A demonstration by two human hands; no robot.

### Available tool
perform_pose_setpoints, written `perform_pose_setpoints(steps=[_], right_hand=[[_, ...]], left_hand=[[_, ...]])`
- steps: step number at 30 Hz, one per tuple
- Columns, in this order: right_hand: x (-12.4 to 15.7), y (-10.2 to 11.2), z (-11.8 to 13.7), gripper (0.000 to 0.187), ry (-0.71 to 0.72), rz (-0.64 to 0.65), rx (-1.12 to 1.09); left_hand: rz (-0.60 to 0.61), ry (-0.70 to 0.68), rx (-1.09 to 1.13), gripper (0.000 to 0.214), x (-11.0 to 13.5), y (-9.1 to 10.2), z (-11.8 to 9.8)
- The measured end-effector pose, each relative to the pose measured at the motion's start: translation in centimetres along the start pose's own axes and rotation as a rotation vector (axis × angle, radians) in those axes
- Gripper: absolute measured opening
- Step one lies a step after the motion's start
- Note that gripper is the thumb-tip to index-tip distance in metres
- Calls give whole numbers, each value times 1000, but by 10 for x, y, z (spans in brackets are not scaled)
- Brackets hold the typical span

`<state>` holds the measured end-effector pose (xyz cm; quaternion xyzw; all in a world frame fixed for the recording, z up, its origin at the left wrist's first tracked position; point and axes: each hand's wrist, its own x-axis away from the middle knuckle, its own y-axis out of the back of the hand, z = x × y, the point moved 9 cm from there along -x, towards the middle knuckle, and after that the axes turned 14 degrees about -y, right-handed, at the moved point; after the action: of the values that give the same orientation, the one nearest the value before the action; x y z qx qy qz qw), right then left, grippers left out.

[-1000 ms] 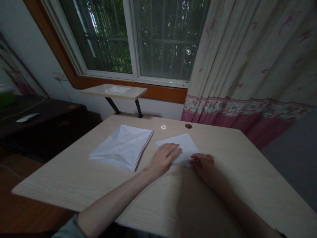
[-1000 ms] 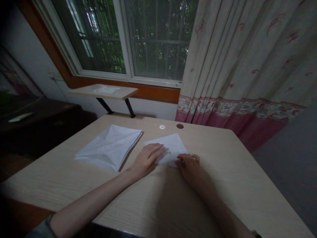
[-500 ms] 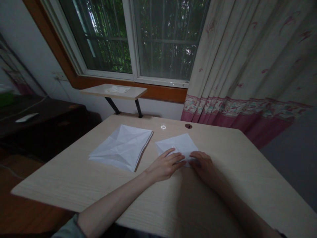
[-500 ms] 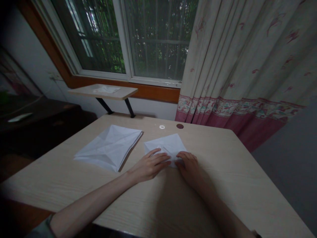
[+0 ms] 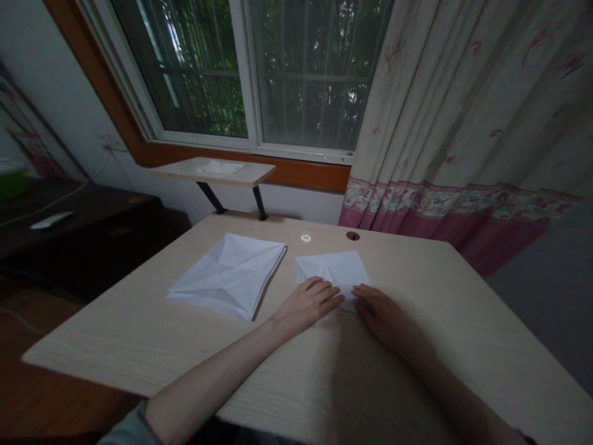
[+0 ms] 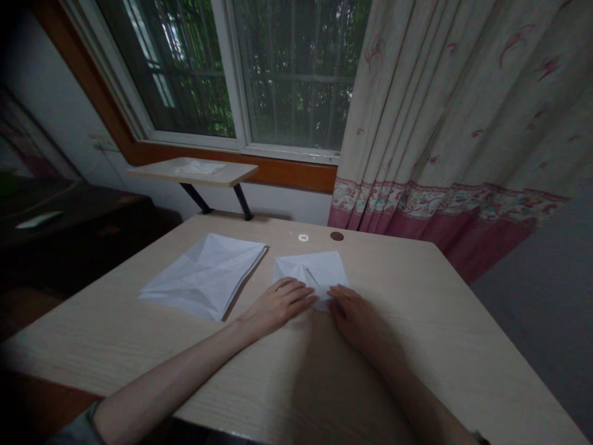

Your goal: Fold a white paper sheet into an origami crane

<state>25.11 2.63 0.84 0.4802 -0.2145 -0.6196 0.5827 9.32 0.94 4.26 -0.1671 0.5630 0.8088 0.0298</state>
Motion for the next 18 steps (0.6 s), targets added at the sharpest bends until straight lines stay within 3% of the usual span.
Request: perform_pose_setpoints(steps=[8, 18], right_hand=[[1, 3, 11, 32, 33, 37, 62], [7, 7, 30, 26, 119, 27, 155]], left_hand=[[77, 101, -31, 28, 3, -2, 8], [59, 165, 40, 29, 7, -7, 12]])
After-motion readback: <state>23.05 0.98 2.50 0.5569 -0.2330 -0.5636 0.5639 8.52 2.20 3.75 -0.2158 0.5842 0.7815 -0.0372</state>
